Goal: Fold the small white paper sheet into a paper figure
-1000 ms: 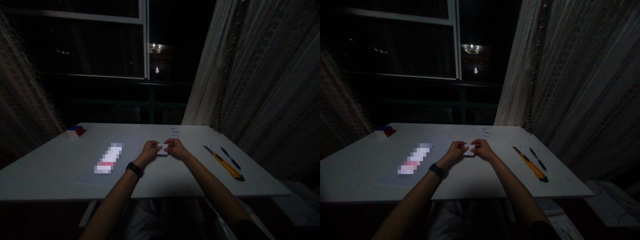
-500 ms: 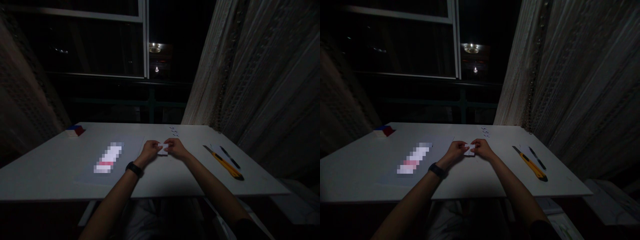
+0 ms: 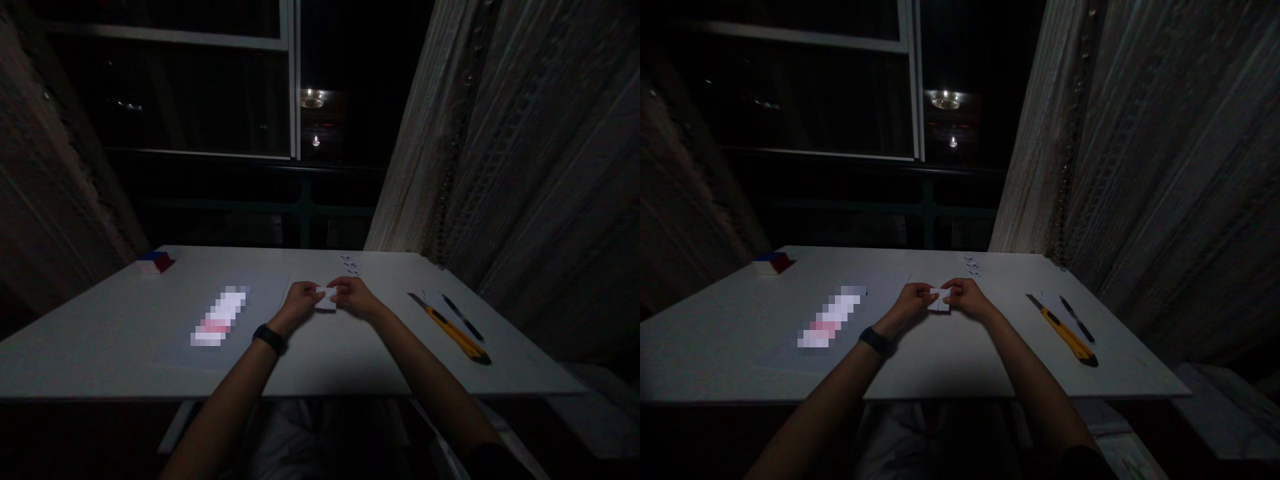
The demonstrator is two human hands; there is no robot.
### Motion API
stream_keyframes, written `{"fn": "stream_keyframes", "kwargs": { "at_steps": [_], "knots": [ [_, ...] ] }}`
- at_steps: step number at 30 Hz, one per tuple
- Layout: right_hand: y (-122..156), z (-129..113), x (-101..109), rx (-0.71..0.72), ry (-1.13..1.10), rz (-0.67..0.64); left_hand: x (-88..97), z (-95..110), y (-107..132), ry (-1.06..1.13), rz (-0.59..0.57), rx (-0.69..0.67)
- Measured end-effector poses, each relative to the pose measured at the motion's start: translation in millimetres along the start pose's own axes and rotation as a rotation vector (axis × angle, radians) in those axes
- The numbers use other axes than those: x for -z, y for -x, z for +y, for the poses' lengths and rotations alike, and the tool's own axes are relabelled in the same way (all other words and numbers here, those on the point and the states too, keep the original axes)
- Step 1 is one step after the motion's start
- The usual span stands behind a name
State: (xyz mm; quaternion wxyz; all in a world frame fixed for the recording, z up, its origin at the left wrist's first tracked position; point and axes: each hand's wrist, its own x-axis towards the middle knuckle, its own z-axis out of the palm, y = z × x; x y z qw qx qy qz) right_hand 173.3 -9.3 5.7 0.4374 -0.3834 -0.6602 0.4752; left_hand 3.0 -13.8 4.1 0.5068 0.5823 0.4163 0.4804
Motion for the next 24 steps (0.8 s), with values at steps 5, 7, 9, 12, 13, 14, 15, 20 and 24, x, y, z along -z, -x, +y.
{"fn": "stream_keyframes", "kwargs": {
  "at_steps": [5,7,9,12,13,14,15,20,24],
  "knots": [
    [1.4,-4.3,0.9,0.008,0.022,-0.004,-1.1,5.2,2.9,0.073,0.006,0.025],
    [1.6,-3.6,-0.1,-0.002,0.033,0.017,-0.2,5.1,2.9,0.032,-0.007,0.031],
    [1.3,-1.8,-1.5,-0.004,0.039,0.031,1.1,4.9,2.5,-0.084,-0.013,0.021],
    [0.8,0.7,-3.0,0.005,0.087,0.033,2.8,4.6,1.9,-0.224,0.003,-0.003],
    [0.7,1.2,-3.2,0.011,0.116,0.028,3.0,4.5,1.9,-0.225,0.0,0.001],
    [0.7,1.5,-3.1,0.016,0.142,0.02,3.1,4.3,2.0,-0.212,-0.008,0.011],
    [0.7,1.7,-2.7,0.022,0.16,0.009,3.0,4.1,2.1,-0.191,-0.02,0.026],
    [0.9,3.6,0.9,0.021,0.118,-0.049,2.6,4.6,3.6,-0.098,-0.06,0.135],
    [0.9,5.3,3.6,0.018,0.088,-0.079,3.3,6.3,4.0,-0.057,-0.116,0.166]
  ]
}}
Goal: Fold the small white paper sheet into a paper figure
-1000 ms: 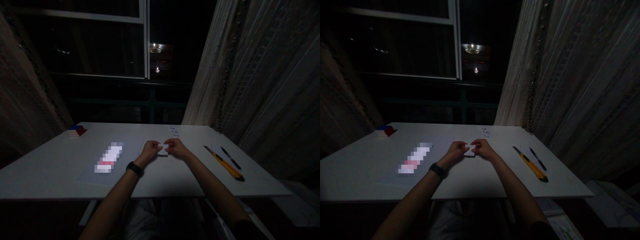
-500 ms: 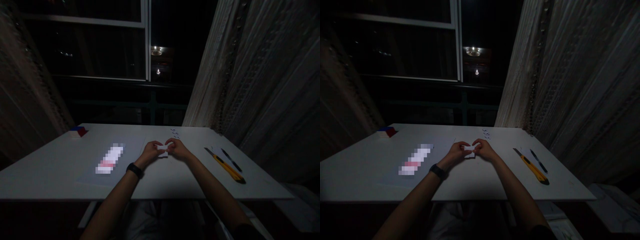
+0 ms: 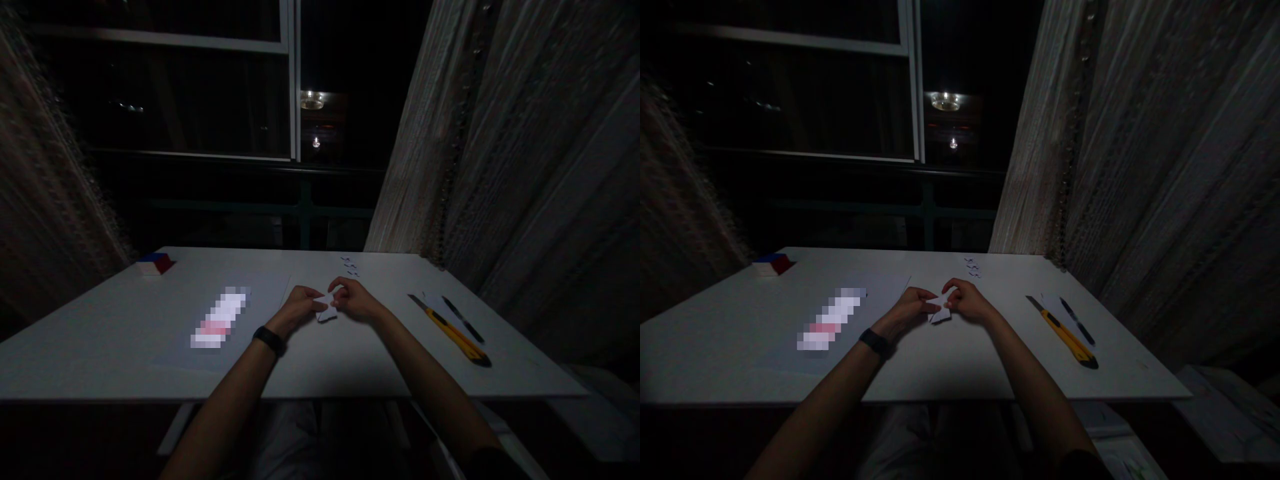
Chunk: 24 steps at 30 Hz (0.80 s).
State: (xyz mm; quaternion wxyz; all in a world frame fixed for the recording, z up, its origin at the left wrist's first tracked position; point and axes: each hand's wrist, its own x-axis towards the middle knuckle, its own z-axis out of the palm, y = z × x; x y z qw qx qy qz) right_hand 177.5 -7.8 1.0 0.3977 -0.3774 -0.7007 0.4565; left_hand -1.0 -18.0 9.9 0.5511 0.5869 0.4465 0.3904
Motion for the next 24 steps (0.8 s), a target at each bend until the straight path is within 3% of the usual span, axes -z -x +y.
{"fn": "stream_keyframes", "kwargs": {
  "at_steps": [13,19,24],
  "knots": [
    [2.1,-4.2,3.5,-0.027,0.0,-0.017,-0.4,6.2,2.6,0.034,-0.035,0.059],
    [1.2,-1.4,3.1,-0.02,0.02,0.004,-2.1,3.6,2.2,0.074,-0.058,0.024],
    [4.7,-3.2,2.1,-0.026,-0.028,-0.068,-0.8,-4.9,-1.4,0.087,-0.063,-0.015]
  ]
}}
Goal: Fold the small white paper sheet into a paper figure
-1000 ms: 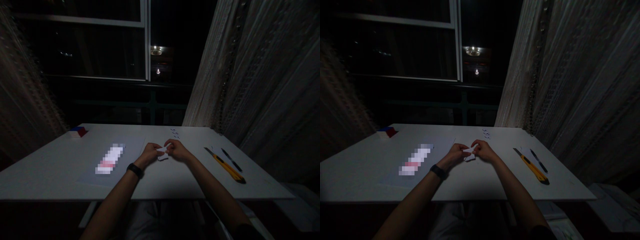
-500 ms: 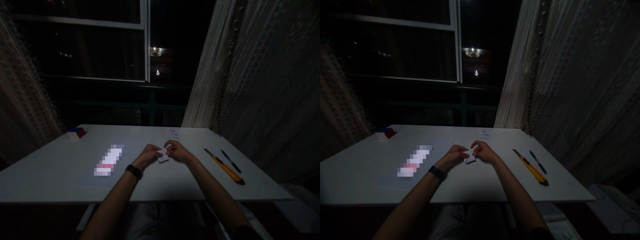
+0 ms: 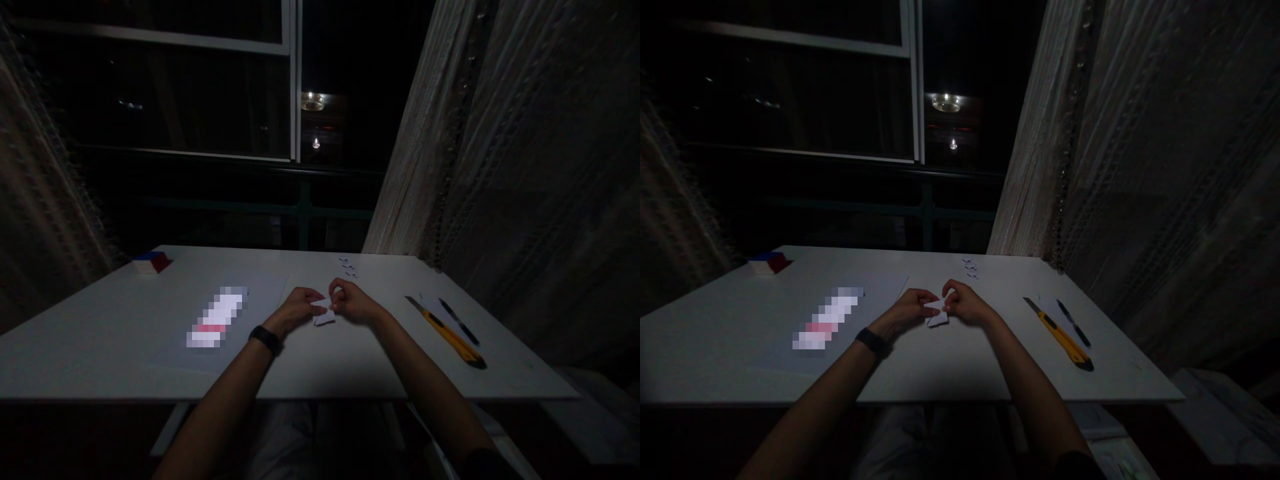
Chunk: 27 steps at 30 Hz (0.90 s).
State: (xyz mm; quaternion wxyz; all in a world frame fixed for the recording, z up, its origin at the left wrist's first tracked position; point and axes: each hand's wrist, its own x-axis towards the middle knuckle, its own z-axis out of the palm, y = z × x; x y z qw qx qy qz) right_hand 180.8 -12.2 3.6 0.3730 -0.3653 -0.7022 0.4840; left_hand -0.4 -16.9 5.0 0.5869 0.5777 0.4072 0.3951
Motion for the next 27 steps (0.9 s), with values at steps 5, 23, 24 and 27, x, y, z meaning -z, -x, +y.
{"fn": "stream_keyframes", "kwargs": {
  "at_steps": [5,23,24,27],
  "knots": [
    [3.9,-6.5,3.6,-0.041,-0.076,-0.077,4.8,-3.3,-1.7,-0.01,-0.055,0.035],
    [2.5,-15.7,3.2,-0.084,-0.022,-0.111,6.5,3.5,6.4,-0.001,-0.154,0.061],
    [1.5,-14.6,1.6,-0.095,0.005,-0.081,6.2,4.3,6.8,-0.015,-0.146,0.058],
    [-3.6,-10.1,-4.0,-0.094,0.078,0.069,4.1,6.2,7.0,0.002,-0.102,0.045]
  ]
}}
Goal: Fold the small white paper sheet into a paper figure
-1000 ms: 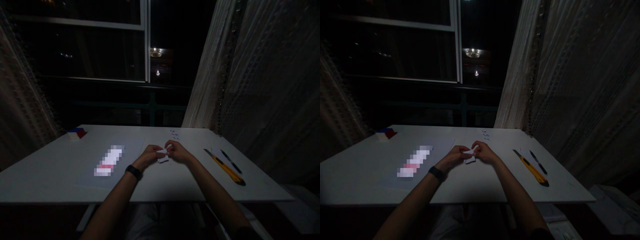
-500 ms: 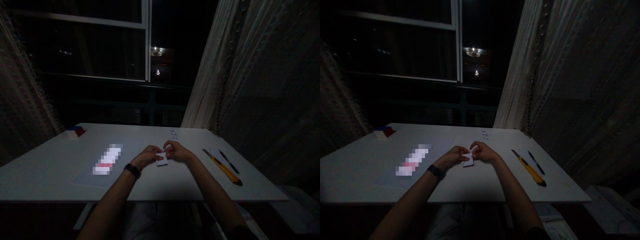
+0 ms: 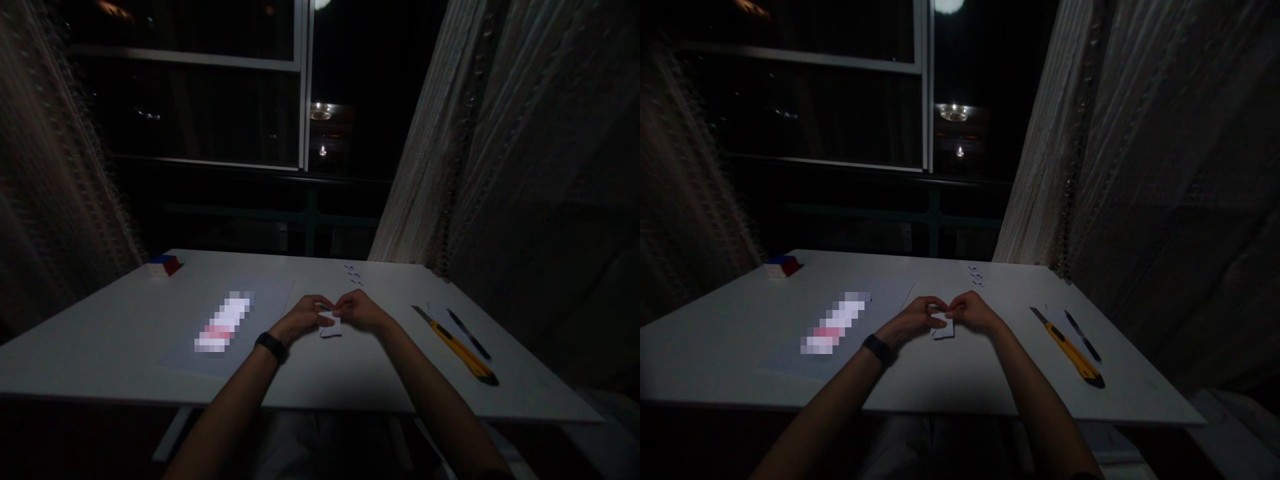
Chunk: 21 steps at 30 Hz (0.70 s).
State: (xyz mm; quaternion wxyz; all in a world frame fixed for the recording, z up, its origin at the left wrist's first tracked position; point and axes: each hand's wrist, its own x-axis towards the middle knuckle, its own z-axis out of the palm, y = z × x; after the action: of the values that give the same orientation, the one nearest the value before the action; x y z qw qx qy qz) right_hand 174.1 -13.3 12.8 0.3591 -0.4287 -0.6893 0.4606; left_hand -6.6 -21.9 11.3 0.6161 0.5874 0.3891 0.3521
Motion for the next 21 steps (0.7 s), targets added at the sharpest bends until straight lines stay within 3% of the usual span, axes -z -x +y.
{"fn": "stream_keyframes", "kwargs": {
  "at_steps": [5,7,12,17,21],
  "knots": [
    [-12.1,7.8,-11.0,0.11,-0.105,0.389,-3.2,-0.1,-4.2,0.241,0.146,-0.073],
    [-15.7,10.9,-15.8,0.085,-0.217,0.469,-2.8,-0.5,-6.0,0.282,0.201,-0.107],
    [-18.1,14.4,-25.3,0.071,-0.288,0.487,1.5,-0.8,-7.9,0.289,0.259,-0.148],
    [-16.9,14.0,-26.9,0.079,-0.166,0.426,4.3,-3.0,-8.7,0.33,0.265,-0.184],
    [-16.1,14.7,-29.9,0.121,-0.061,0.513,2.8,-2.1,-8.7,0.356,0.262,-0.193]
  ]
}}
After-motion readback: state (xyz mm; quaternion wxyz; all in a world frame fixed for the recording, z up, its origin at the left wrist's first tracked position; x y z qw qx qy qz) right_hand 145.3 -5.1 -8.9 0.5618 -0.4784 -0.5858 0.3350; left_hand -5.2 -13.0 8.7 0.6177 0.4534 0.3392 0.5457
